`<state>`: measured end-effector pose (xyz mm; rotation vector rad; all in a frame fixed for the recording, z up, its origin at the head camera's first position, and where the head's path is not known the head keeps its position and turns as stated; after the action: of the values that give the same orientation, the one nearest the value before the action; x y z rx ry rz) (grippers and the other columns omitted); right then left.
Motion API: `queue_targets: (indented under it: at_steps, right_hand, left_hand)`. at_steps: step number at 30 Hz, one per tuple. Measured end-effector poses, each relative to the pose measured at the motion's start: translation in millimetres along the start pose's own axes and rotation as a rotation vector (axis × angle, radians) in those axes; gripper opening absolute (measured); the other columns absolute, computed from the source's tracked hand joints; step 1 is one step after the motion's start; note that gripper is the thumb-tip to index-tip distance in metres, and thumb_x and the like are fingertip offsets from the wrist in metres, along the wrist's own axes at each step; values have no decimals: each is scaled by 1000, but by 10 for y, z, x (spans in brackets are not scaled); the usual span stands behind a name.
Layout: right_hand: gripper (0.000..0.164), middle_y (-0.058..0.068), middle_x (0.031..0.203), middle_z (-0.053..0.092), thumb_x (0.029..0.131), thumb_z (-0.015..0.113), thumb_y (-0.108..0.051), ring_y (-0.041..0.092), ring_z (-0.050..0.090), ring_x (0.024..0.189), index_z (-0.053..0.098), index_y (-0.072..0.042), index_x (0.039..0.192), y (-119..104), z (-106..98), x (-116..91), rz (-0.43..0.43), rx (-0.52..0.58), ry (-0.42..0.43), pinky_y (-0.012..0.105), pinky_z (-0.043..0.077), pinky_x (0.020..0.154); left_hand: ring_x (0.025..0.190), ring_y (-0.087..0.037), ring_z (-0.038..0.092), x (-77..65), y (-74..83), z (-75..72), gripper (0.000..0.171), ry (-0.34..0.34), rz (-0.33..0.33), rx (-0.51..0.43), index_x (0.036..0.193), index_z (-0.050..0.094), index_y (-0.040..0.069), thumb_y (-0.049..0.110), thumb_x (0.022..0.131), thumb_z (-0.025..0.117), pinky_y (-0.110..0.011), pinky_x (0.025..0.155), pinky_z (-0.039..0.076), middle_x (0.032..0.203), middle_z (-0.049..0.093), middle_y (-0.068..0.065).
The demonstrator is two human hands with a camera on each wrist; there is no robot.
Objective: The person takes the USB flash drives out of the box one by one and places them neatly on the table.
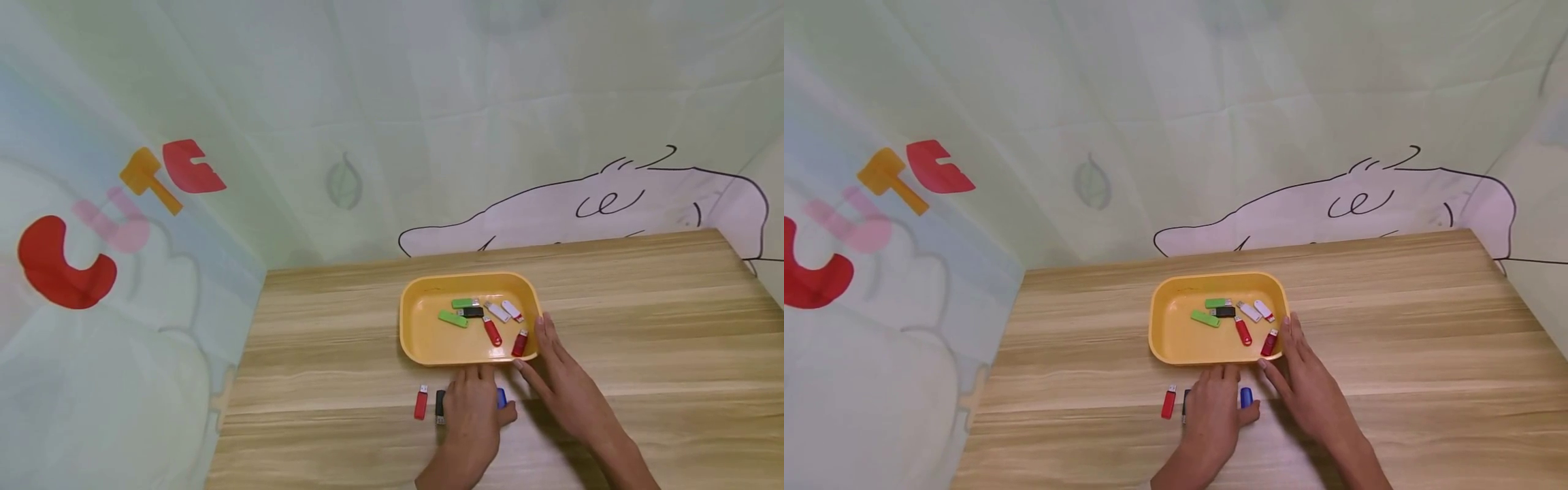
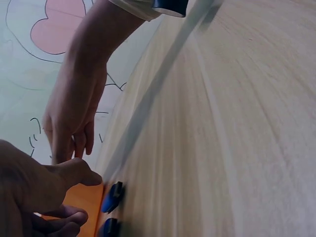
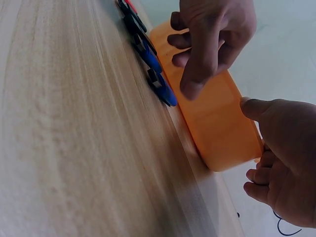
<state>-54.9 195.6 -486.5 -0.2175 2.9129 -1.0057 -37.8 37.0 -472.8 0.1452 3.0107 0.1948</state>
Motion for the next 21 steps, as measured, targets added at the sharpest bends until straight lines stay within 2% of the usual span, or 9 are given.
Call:
queue_targets:
  at_steps: [3, 7, 11, 21]
  right_hand:
    - [87, 23, 177, 12, 108, 60, -43, 54, 38, 150, 9, -12, 171, -2, 3, 4, 10, -9, -6, 68, 43, 113]
    - [89, 22, 177, 12, 107, 62, -42, 55, 39, 150, 8, -13, 171, -1, 7, 7, 17, -15, -11, 68, 43, 113]
    - [89, 21, 177, 11, 107, 61, -44, 54, 38, 150, 6, -14, 171, 0, 9, 9, 26, -16, -18, 68, 42, 114]
    - [91, 19, 178, 9, 107, 63, -43, 55, 38, 150, 4, -18, 172, 2, 12, 15, 58, -28, -30, 68, 42, 113]
  left_hand:
    - [97, -15, 67, -18, -42, -42, 76, 14, -1, -1, 134, 67, 17, 63, 77, 88, -30, 81, 60, 109, 71, 1]
    - [91, -14, 64, -46, -119, -118, 60, 56, 9, -10, 117, 72, 17, 60, 78, 89, -27, 76, 58, 98, 68, 2]
    - [86, -12, 62, -43, -212, -213, 48, 81, 7, -62, 100, 72, 17, 56, 79, 89, -26, 75, 56, 90, 65, 3]
    - [78, -10, 56, -9, -356, -381, 41, 167, 1, -175, 95, 72, 16, 48, 79, 92, -22, 65, 53, 86, 63, 4]
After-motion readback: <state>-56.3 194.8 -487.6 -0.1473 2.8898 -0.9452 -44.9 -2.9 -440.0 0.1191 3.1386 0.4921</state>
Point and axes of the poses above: each hand's wrist, its own x-axis towards the middle knuckle, its own z-axis out of the palm, y = z × x, the point moved 3 cm from there along x, towards the middle knuckle
